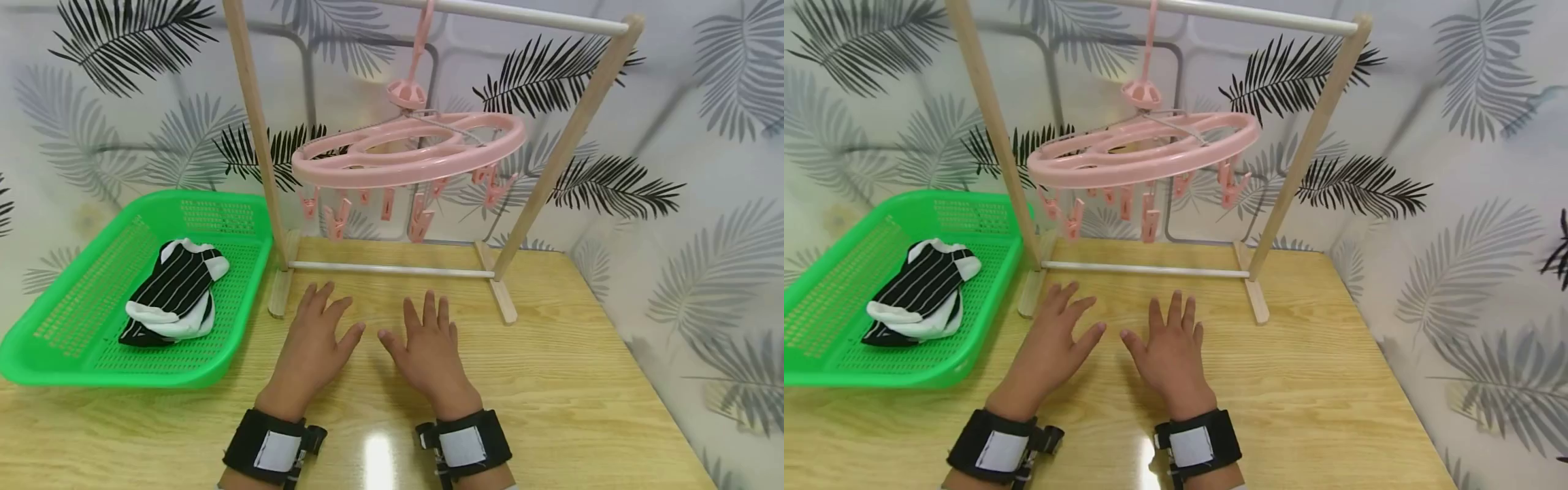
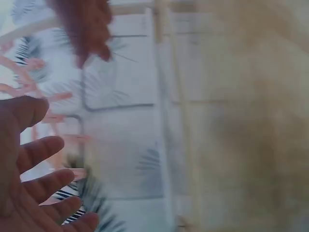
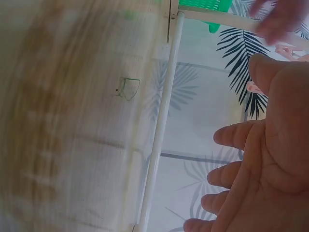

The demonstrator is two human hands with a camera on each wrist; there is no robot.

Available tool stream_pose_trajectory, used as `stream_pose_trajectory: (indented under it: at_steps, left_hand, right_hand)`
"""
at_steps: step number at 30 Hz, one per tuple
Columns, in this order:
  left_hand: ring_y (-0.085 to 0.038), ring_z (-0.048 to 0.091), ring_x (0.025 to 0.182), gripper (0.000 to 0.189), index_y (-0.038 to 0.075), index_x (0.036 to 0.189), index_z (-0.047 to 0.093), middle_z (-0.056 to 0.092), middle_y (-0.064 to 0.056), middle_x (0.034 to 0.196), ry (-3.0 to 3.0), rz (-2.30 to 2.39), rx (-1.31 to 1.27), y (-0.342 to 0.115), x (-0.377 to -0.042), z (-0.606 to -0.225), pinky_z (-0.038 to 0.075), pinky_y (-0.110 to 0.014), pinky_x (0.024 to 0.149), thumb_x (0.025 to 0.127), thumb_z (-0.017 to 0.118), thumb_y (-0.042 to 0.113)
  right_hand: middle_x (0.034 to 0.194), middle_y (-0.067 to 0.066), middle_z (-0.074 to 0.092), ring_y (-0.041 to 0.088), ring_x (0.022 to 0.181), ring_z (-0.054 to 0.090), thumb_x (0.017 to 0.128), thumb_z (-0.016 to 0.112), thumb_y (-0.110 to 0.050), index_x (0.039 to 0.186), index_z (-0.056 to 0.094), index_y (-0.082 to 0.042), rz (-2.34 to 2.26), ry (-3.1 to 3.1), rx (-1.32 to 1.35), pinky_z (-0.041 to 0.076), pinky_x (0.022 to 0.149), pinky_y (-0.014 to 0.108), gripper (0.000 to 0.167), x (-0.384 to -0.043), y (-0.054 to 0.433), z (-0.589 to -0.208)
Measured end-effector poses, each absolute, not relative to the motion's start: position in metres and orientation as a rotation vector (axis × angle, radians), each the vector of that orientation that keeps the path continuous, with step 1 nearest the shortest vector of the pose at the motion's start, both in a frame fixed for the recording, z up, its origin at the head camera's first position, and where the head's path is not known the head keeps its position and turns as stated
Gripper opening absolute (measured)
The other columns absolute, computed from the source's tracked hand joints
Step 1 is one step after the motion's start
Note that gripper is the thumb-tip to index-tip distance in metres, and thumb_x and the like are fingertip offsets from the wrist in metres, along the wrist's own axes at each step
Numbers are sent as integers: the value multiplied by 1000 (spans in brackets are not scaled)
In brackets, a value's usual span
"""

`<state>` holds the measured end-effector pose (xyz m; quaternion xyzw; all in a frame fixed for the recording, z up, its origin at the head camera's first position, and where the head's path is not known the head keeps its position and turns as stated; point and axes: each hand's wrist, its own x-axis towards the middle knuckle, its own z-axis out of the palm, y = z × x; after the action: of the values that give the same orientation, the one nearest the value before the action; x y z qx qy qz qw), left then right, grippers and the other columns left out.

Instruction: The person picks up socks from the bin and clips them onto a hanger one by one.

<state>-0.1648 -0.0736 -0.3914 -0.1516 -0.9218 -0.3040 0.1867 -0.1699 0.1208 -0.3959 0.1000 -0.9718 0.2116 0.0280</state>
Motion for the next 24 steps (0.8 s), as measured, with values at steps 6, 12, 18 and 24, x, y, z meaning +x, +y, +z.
stream_pose_trajectory:
  at_steps: [6, 12, 18, 24]
  left_hand:
    - [-39, 52, 120, 28, -4, 113, 69, 57, -22, 127, -2161, -904, -539, -66, -156, -344, 47, -53, 95, 90, 73, 13]
    - [-38, 54, 114, 27, -5, 111, 67, 54, -25, 126, -1915, -890, -577, -69, -157, -291, 53, -48, 84, 90, 71, 12]
    - [-36, 48, 117, 36, -2, 122, 63, 47, -25, 135, -1915, -807, -575, -75, -169, -249, 56, -41, 68, 94, 66, 21]
    - [-39, 49, 115, 41, 0, 125, 65, 45, -25, 140, -2040, -763, -544, -68, -187, -231, 50, -50, 81, 97, 63, 29]
  right_hand:
    - [159, 29, 14, 47, 147, 4, 99, 53, -51, 152, 38, -3, 688, -2982, 348, 23, 110, 65, 73, -171, 122, -398]
    - [159, 29, 16, 47, 147, 9, 98, 55, -49, 149, 41, -1, 708, -2969, 372, 25, 111, 62, 71, -170, 122, -398]
    - [158, 29, 18, 47, 147, 10, 99, 56, -47, 147, 44, 1, 716, -2988, 398, 27, 110, 62, 69, -168, 121, -395]
    - [157, 30, 22, 48, 146, 12, 99, 57, -44, 144, 47, 2, 733, -2978, 419, 28, 108, 64, 65, -168, 123, -394]
